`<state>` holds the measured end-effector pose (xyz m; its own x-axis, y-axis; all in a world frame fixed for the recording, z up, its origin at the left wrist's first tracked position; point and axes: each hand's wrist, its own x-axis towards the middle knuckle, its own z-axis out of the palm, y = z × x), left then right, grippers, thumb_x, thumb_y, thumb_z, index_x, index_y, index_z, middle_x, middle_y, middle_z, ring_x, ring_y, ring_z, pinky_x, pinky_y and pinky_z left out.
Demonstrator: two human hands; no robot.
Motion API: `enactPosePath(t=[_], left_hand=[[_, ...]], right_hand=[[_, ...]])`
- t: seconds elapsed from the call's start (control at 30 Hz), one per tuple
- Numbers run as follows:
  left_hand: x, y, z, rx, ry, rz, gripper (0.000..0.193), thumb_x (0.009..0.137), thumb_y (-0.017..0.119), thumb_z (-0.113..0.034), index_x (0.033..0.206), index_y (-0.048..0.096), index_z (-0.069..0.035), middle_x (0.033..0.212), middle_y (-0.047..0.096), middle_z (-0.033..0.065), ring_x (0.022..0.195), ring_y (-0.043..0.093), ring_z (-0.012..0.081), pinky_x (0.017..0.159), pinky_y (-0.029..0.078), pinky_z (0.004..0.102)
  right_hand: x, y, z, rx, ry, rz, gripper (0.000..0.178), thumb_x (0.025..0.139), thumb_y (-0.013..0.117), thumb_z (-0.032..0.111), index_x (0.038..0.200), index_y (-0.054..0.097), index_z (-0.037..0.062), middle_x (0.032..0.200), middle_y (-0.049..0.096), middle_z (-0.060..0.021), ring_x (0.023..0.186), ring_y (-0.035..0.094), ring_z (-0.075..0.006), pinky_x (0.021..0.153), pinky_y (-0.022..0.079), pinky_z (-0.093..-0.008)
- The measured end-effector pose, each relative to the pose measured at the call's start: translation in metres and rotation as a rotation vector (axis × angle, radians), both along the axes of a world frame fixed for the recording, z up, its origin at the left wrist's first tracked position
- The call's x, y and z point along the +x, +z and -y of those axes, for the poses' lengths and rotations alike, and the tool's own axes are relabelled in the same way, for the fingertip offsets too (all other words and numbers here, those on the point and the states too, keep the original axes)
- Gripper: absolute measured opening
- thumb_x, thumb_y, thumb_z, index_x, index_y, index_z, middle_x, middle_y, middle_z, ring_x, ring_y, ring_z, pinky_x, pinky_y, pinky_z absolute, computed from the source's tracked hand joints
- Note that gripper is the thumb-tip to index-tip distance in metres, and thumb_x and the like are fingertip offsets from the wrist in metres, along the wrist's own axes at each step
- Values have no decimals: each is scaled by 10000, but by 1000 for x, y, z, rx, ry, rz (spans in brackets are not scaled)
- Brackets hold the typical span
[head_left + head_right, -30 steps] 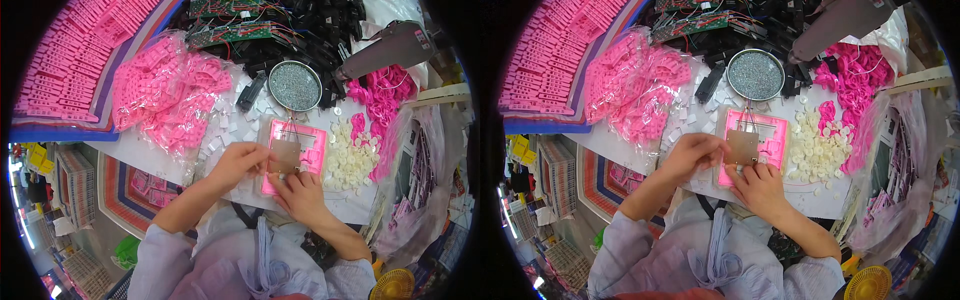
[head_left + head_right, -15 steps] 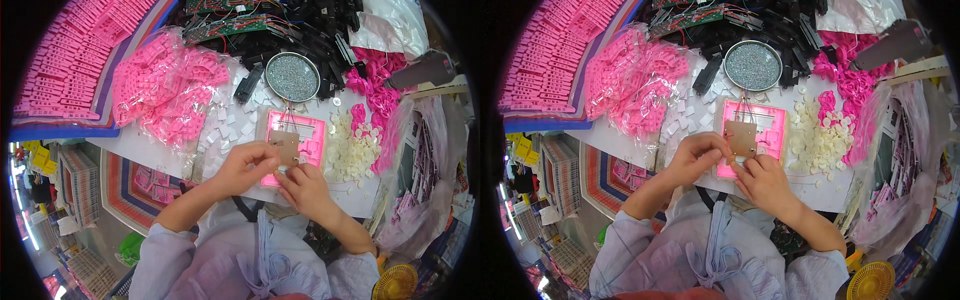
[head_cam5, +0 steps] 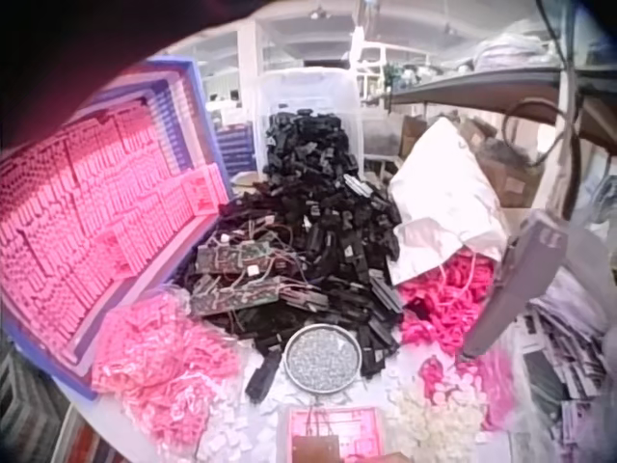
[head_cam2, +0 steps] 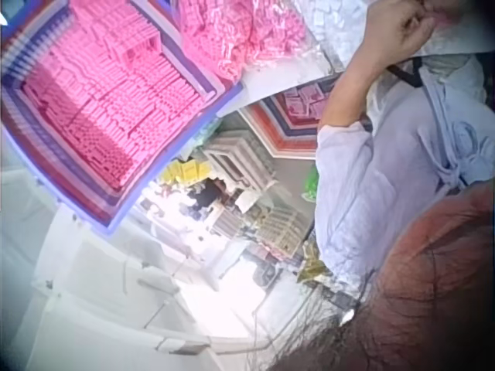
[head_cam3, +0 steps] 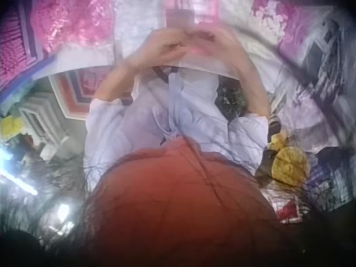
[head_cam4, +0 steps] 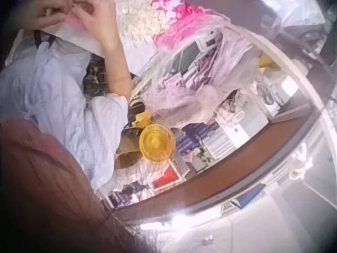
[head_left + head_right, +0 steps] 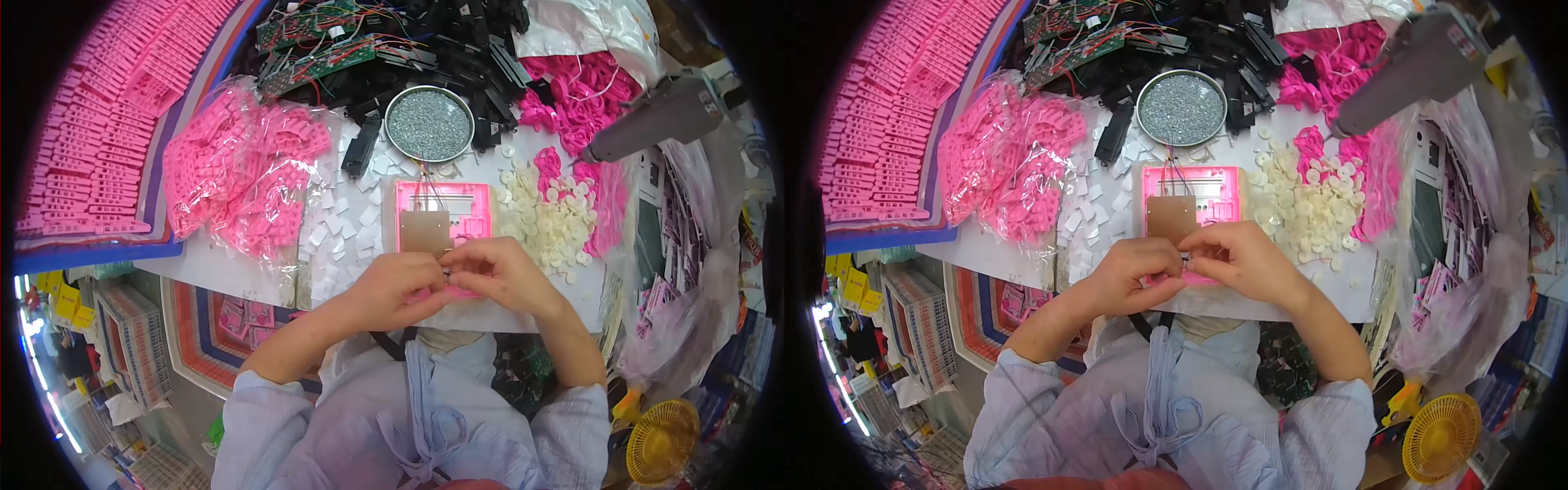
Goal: Assembling toy cash registers by gluing circuit boards and keypad buttons into plastic shells.
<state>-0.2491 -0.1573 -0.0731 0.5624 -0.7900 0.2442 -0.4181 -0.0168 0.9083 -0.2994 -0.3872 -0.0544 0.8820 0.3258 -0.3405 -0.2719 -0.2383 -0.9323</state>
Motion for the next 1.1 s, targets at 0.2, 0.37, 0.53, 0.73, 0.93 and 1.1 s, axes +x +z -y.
enactPosePath(t=[0.2, 0.37, 0.53, 0.73, 0.93, 1.1], left_hand=[[-31, -11, -4, 129, 169, 354, 244, 786, 748, -69, 1011, 654, -69, 996, 636, 103, 820, 632, 283, 697, 525, 384], [-44, -32, 1, 211, 83, 437, 265, 770, 746, -91, 1021, 664, -73, 990, 633, 78, 871, 619, 268, 766, 518, 377], [-44, -43, 3, 236, 93, 466, 254, 769, 685, -79, 1023, 687, -92, 992, 644, 56, 883, 624, 257, 778, 523, 374], [-43, -44, 3, 263, 65, 508, 345, 760, 646, -92, 1100, 688, -131, 982, 646, 34, 889, 630, 237, 770, 530, 372], [-37, -32, 6, 348, -53, 646, 501, 802, 605, -144, 1301, 637, -184, 967, 605, 1, 868, 594, 193, 729, 505, 342], [-37, -28, 8, 417, -119, 683, 541, 818, 589, -158, 1357, 612, -199, 996, 591, 8, 877, 563, 185, 721, 482, 330]], right_hand=[[-33, 0, 11, -569, 103, 470, 170, 810, 747, 114, 966, 703, 64, 834, 682, -77, 725, 648, -280, 626, 525, -354], [-54, -11, 5, -708, 38, 698, 136, 765, 748, 114, 872, 665, 100, 895, 650, -34, 792, 609, -245, 615, 518, -365], [-59, -21, 3, -743, 96, 742, 153, 729, 765, 98, 841, 660, 95, 880, 622, -29, 781, 591, -233, 641, 510, -347], [-60, -55, 15, -354, -164, 766, 166, 720, 822, 62, 848, 723, 100, 952, 629, -35, 826, 544, -236, 689, 445, -346], [-80, -67, 14, -360, -339, 703, 191, 720, 832, 62, 884, 752, 117, 1040, 638, -39, 902, 501, -238, 734, 418, -333], [-85, -61, 14, -527, -263, 777, 287, 702, 826, 57, 969, 757, 137, 1047, 645, -44, 913, 510, -256, 758, 440, -363]])
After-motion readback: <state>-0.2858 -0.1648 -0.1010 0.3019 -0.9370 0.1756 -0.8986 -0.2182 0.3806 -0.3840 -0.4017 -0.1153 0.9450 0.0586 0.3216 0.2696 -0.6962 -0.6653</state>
